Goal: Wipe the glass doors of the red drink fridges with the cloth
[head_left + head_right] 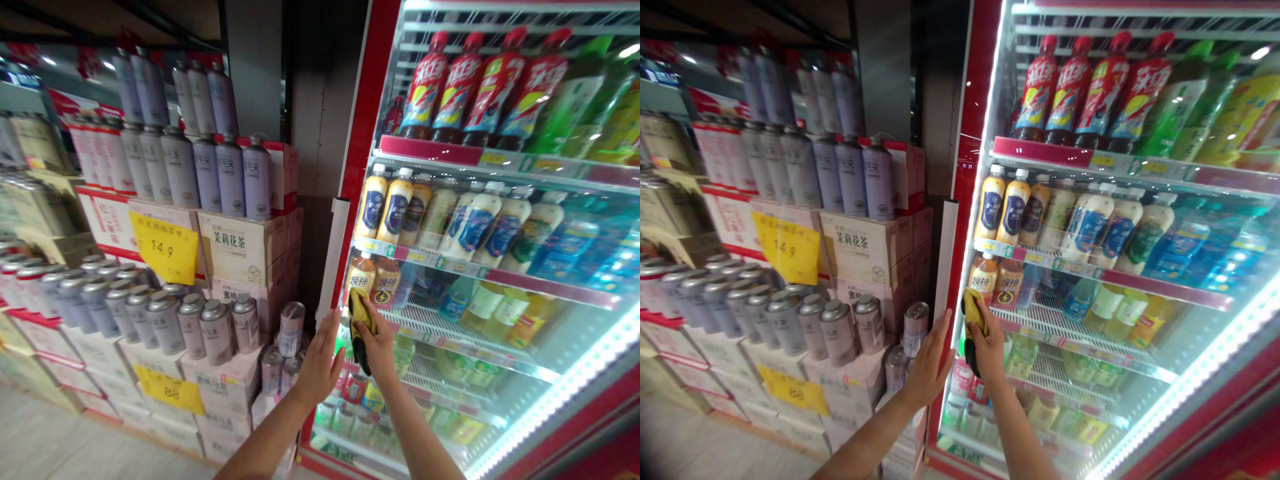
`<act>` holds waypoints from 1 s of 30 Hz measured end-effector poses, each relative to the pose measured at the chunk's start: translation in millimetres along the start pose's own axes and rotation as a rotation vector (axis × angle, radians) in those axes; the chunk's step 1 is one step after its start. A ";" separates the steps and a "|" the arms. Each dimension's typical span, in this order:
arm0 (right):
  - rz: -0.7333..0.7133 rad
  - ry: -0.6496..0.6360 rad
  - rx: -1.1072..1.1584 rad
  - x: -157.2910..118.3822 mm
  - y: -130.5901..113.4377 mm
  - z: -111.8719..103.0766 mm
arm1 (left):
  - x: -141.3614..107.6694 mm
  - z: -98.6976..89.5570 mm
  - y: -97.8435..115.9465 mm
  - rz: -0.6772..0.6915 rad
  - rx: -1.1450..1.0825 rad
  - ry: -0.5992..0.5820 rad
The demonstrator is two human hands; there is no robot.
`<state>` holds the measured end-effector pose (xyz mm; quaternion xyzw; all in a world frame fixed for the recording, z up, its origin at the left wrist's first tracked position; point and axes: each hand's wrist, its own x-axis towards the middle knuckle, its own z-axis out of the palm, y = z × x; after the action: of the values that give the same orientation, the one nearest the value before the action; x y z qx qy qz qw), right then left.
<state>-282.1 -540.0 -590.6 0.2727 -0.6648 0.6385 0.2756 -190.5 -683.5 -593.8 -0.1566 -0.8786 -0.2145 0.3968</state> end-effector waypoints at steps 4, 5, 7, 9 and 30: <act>0.273 -0.034 0.346 27.6 -19.8 -0.4 | 43.5 11.9 19.6 0.041 -0.203 0.092; 0.304 -0.045 0.387 33.1 -22.6 0.7 | 53.6 16.1 22.7 0.037 -0.217 0.127; 0.371 -0.054 0.427 41.7 -25.5 1.4 | 71.3 26.3 25.2 0.006 -0.201 0.209; 0.435 -0.082 0.453 46.8 -26.2 -2.9 | 86.0 38.8 21.8 -0.052 -0.135 0.287; -0.234 0.118 -0.414 30.3 -0.7 -155.8 | 96.6 123.6 5.3 -0.166 0.277 0.527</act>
<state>-300.0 -384.7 -563.3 0.2477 -0.7282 0.4670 0.4361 -327.4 -606.9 -591.9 0.0324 -0.7762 -0.1577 0.6096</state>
